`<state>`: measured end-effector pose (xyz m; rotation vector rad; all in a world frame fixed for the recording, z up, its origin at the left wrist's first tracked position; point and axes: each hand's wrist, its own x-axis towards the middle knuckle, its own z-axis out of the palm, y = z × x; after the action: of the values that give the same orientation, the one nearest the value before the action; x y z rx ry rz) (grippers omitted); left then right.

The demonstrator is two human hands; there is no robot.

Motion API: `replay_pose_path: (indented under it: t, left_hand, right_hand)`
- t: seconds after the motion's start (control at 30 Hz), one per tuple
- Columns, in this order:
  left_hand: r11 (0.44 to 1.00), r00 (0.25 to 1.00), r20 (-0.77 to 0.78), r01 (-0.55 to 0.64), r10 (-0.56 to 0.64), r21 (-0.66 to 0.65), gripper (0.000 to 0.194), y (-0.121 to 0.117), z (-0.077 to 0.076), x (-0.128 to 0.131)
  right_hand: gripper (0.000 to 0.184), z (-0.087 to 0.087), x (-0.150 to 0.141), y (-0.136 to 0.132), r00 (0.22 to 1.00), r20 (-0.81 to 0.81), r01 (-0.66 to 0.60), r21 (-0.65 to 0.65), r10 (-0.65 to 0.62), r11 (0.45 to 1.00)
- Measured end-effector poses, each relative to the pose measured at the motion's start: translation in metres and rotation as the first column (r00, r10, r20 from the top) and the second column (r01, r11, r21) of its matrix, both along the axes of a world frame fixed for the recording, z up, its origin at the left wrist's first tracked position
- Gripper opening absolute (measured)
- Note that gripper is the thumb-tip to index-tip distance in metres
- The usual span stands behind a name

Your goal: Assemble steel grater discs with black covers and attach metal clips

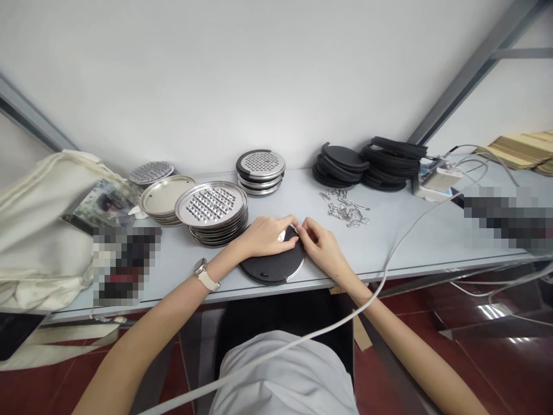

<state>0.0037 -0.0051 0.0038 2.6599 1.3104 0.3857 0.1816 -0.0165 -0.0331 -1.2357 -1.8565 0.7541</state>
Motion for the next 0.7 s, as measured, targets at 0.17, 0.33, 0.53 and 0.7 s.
replay_pose_path:
  t: [0.17,0.33,0.53,0.7]
  left_hand:
    - [1.000,1.000,0.012,-0.002,0.002,-0.001,0.032,-0.0004,0.0001,0.0002]
    - [1.000,1.000,0.012,0.002,-0.002,0.000,0.029,-0.0008,0.0008,0.0011]
    - [1.000,1.000,0.018,0.013,-0.013,-0.007,0.028,0.0007,-0.0001,0.0012]
    - [0.999,0.999,0.040,0.017,-0.015,-0.028,0.028,0.0017,-0.0015,0.0003]
  right_hand:
    - [0.025,0.0007,-0.0005,0.0012,1.000,0.001,0.010,-0.014,-0.010,1.000]
    - [0.024,-0.0003,0.0005,0.0023,1.000,0.014,-0.007,-0.020,0.008,1.000]
    - [0.020,-0.0009,0.0030,0.0009,0.999,0.012,-0.034,-0.001,0.034,0.999]
    - [0.020,-0.0012,0.0044,-0.0023,0.998,0.042,-0.045,0.004,0.045,0.999]
